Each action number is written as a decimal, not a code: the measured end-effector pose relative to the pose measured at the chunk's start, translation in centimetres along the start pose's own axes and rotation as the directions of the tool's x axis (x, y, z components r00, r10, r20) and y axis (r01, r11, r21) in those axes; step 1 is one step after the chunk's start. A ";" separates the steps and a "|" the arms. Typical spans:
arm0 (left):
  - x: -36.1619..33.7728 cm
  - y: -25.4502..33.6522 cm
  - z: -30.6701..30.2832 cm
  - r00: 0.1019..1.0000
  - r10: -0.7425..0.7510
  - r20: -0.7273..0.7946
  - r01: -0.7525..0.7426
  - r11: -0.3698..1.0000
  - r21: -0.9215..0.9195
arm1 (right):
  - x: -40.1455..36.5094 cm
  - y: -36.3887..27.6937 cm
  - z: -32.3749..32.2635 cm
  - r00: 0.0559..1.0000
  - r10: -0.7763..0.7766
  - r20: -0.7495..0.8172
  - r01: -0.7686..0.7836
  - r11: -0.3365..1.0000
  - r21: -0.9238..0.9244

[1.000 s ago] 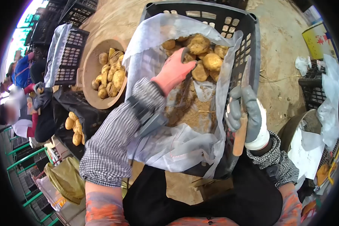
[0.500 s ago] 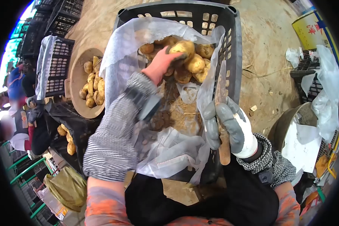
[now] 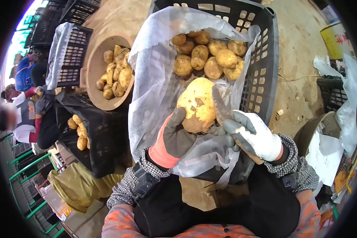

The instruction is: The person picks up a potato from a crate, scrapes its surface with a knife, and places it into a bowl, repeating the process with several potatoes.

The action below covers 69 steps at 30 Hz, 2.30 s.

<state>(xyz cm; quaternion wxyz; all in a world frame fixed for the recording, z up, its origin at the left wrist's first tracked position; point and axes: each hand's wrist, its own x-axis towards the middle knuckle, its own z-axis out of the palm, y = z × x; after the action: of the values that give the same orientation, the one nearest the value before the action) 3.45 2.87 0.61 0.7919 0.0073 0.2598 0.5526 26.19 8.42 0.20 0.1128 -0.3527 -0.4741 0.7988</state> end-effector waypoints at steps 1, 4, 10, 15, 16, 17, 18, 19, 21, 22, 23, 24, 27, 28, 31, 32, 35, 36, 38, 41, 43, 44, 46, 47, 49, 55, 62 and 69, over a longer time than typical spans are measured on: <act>0.0 -0.2 -0.1 1.000 -0.005 0.007 0.006 1.000 -0.015 | 0.0 0.0 0.0 0.994 0.104 -0.034 -0.109 0.977 -0.184; -0.3 -0.6 -0.3 0.999 -0.035 -0.005 0.035 0.995 -0.090 | 0.6 -3.2 0.8 0.994 0.079 0.078 -0.056 0.964 -0.258; -1.2 -0.2 -0.1 0.994 0.079 0.080 -0.099 0.951 0.293 | 1.6 -2.9 3.1 0.956 -0.237 0.174 0.290 0.659 -0.694; -1.5 -0.1 0.4 0.993 0.078 -0.091 -0.057 0.975 0.214 | 2.9 -1.8 5.2 0.937 -0.191 0.291 0.344 0.636 -0.691; -0.9 0.9 0.5 0.949 -0.026 0.315 0.091 0.977 -0.193 | 3.0 -1.8 5.1 0.909 -0.344 0.235 0.414 0.677 -0.609; -1.1 0.8 -0.2 0.948 -0.017 0.317 0.083 0.977 -0.196 | 2.5 -2.6 4.3 0.967 -0.194 0.167 0.250 0.852 -0.460; -1.3 0.3 -1.4 0.977 0.130 0.169 -0.184 0.916 0.357 | 2.2 -3.5 4.0 0.998 -0.007 0.063 0.025 0.960 -0.279; -1.4 -0.2 -2.0 0.937 0.331 0.114 -0.281 0.514 0.811 | 2.1 -4.0 3.9 0.979 0.202 -0.002 -0.202 0.977 -0.067; -1.4 -0.4 -2.0 0.941 0.315 -0.126 -0.122 0.660 0.742 | 2.6 -1.0 3.4 1.000 0.000 -0.028 -0.007 0.966 -0.258; -1.3 -0.5 -2.6 0.920 0.389 0.053 -0.250 0.477 0.842 | 2.7 -0.8 3.7 0.999 0.017 -0.041 -0.030 0.935 -0.352; -1.3 -0.6 -3.0 0.875 0.421 0.240 -0.374 0.271 0.887 | 2.6 -0.6 4.0 0.998 0.033 -0.056 -0.054 0.895 -0.443; -1.6 -0.8 -3.2 0.877 0.419 0.237 -0.371 0.276 0.887 | 2.2 -0.7 4.4 0.941 -0.336 -0.029 0.219 0.674 -0.706; -2.2 0.1 -1.9 0.963 0.258 0.078 -0.266 0.867 0.420 | 2.9 -1.6 4.2 0.972 -0.209 0.109 0.216 0.607 -0.765; -2.6 0.2 -2.6 0.948 0.285 0.142 -0.267 0.470 0.841 | 3.0 -1.6 4.5 0.975 -0.176 0.138 0.214 0.554 -0.804; -2.1 -0.3 -2.9 0.898 0.327 0.295 -0.252 -0.169 0.953 | 3.1 -0.9 4.4 0.956 -0.264 0.127 0.255 0.538 -0.803; -1.7 -0.5 -2.8 0.904 0.350 0.244 -0.307 0.135 0.942 | 3.4 0.0 4.1 0.885 -0.441 0.148 0.377 0.494 -0.783; -1.5 -0.3 -2.1 0.949 0.312 0.050 -0.237 0.600 0.764 | 2.8 -0.8 4.2 0.988 0.023 -0.152 0.003 0.986 0.164; -1.5 -0.1 -1.9 0.968 0.237 -0.078 -0.132 0.751 0.647 | 2.9 -0.9 4.1 0.988 0.021 -0.151 0.004 0.987 0.161; -1.7 -0.3 -3.6 0.952 0.297 0.072 -0.209 0.462 0.862 | 3.2 -1.1 3.7 0.989 -0.031 -0.144 0.039 0.998 0.056; -2.1 -0.1 -0.4 0.930 0.367 0.008 -0.254 0.627 0.736 | 2.9 -0.2 2.9 0.989 -0.015 -0.150 -0.012 0.984 -0.179; -2.4 0.4 -2.1 0.942 0.252 0.224 -0.243 0.044 0.969 | 3.0 0.6 2.7 0.858 -0.503 0.107 0.364 0.448 -0.817; -2.6 0.4 -3.0 0.942 0.194 0.275 -0.259 -0.105 0.960 | 3.0 0.5 2.9 0.877 -0.454 0.156 0.394 0.494 -0.775; -1.8 0.0 -2.8 0.946 0.266 0.187 -0.268 0.311 0.912 | 2.7 -0.6 2.9 0.976 -0.209 0.069 0.219 0.897 -0.383; -1.4 0.0 -2.1 0.951 0.301 0.074 -0.266 0.671 0.692 | 2.5 -1.4 2.6 0.998 0.045 0.046 -0.048 0.997 0.066; -1.3 0.4 -1.1 0.973 0.211 -0.088 -0.184 0.951 0.250 | 2.6 -0.8 2.9 0.992 -0.001 -0.129 0.028 0.977 0.210; -1.3 0.6 -0.6 0.998 0.065 -0.018 -0.067 0.994 -0.081 | 2.4 -1.2 2.8 0.991 -0.098 -0.095 0.045 0.892 -0.450; -1.5 0.2 -1.0 0.997 -0.005 -0.072 0.001 0.998 -0.056 | 2.9 -0.3 2.7 0.945 -0.328 -0.011 0.226 0.675 -0.703; -1.4 -0.4 -3.9 0.916 0.266 0.300 -0.331 0.080 0.940 | 3.0 -0.7 3.4 0.916 -0.282 0.286 0.370 0.319 -0.873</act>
<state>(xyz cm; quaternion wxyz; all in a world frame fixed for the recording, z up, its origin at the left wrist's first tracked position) 1.84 0.36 -2.30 0.4709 0.5844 0.5271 0.3984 21.62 8.07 0.41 0.0399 -0.2203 -0.8977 0.3795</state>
